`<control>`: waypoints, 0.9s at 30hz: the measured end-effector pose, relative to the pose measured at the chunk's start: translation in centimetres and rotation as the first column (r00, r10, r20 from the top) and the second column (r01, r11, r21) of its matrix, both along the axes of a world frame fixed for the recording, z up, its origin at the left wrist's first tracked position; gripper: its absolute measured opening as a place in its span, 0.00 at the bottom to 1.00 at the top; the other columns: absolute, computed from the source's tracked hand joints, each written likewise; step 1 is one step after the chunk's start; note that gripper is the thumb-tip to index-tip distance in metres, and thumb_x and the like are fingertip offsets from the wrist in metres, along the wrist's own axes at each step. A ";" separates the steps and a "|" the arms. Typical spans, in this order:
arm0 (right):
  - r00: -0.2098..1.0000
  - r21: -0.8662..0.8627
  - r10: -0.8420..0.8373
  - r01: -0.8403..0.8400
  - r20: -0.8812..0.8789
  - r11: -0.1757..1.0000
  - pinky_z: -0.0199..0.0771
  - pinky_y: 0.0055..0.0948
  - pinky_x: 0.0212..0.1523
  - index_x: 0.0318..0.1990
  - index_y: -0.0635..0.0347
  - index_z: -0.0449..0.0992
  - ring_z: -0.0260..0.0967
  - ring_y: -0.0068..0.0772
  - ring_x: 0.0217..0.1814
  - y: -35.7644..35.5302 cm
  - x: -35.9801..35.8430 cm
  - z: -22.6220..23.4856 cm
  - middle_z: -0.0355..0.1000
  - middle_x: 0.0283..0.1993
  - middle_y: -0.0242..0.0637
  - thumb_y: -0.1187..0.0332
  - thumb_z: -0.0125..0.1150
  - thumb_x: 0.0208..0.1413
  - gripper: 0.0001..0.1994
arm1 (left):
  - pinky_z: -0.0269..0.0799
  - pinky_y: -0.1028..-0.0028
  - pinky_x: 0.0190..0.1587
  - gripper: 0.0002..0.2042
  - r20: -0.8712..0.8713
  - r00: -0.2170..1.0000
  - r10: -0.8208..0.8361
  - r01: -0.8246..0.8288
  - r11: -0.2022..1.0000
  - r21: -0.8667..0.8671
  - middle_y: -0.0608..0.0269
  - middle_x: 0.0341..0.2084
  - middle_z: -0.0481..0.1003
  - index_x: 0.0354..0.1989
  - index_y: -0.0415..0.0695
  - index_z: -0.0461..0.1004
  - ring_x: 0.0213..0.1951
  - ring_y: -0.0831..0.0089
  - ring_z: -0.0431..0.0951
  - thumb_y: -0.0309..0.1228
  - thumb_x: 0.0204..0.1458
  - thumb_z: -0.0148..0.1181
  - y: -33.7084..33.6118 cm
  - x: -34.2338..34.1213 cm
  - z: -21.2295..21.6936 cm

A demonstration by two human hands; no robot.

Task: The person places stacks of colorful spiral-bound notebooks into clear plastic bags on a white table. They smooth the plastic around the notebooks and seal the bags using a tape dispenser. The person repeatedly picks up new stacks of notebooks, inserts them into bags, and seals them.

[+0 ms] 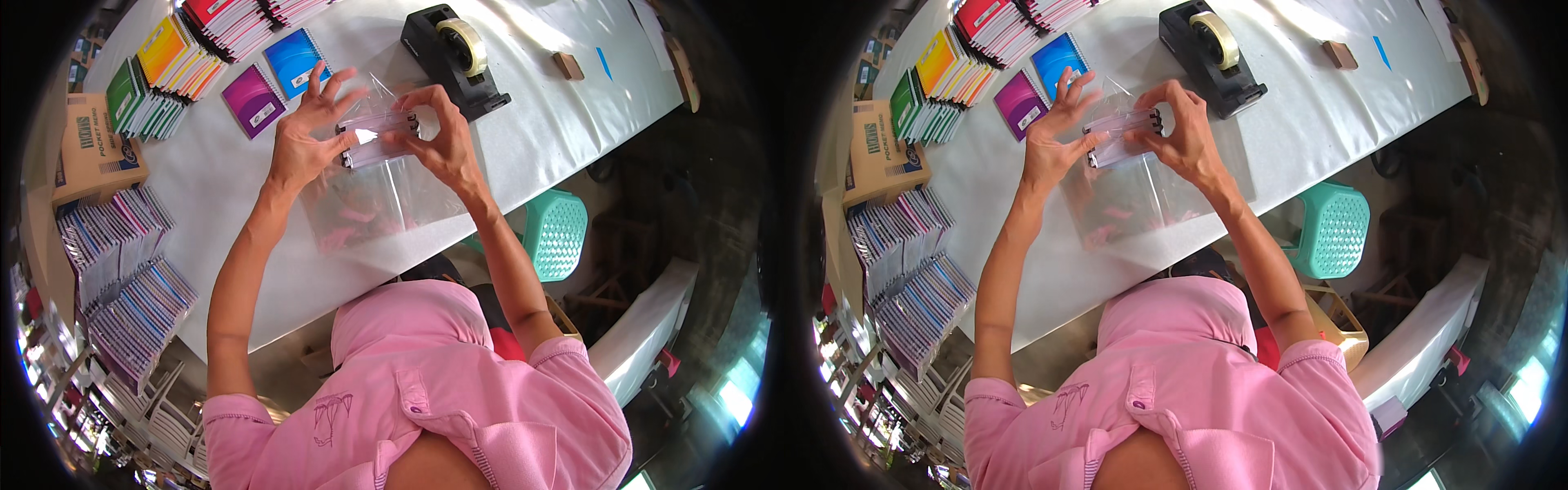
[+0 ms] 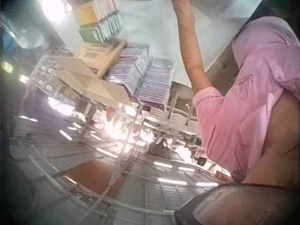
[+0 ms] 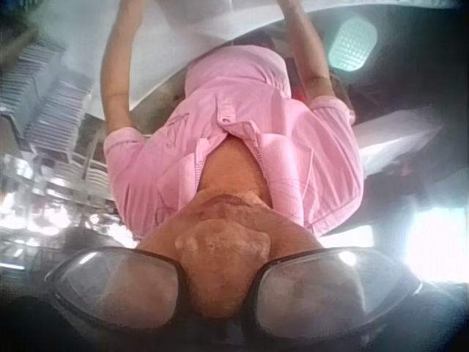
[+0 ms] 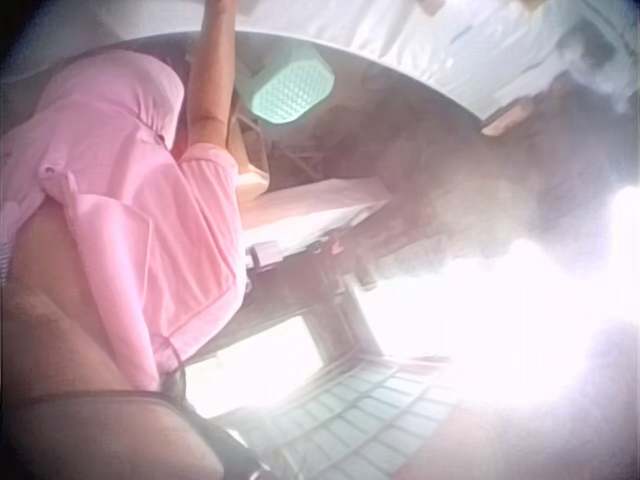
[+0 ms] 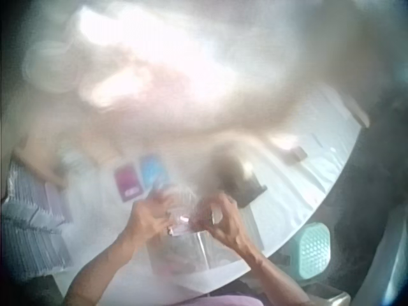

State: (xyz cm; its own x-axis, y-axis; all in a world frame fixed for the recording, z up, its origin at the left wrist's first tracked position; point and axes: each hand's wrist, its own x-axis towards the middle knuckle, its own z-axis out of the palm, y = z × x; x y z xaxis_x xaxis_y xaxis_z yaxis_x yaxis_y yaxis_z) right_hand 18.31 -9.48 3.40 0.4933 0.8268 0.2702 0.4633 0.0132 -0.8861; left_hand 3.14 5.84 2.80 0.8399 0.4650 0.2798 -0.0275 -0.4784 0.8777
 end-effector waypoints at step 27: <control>0.787 -0.206 0.341 -0.273 0.514 0.940 0.63 0.33 0.54 0.37 0.52 0.82 0.64 0.36 0.53 -1.0 0.6 2.7 0.71 0.46 0.33 0.81 0.64 0.35 0.17 | 0.49 0.48 0.65 0.29 -0.459 0.885 -0.073 0.412 0.584 0.700 0.80 0.58 0.66 0.54 0.55 0.73 0.67 0.57 0.53 0.38 0.39 0.70 -1.1 -1.6 4.5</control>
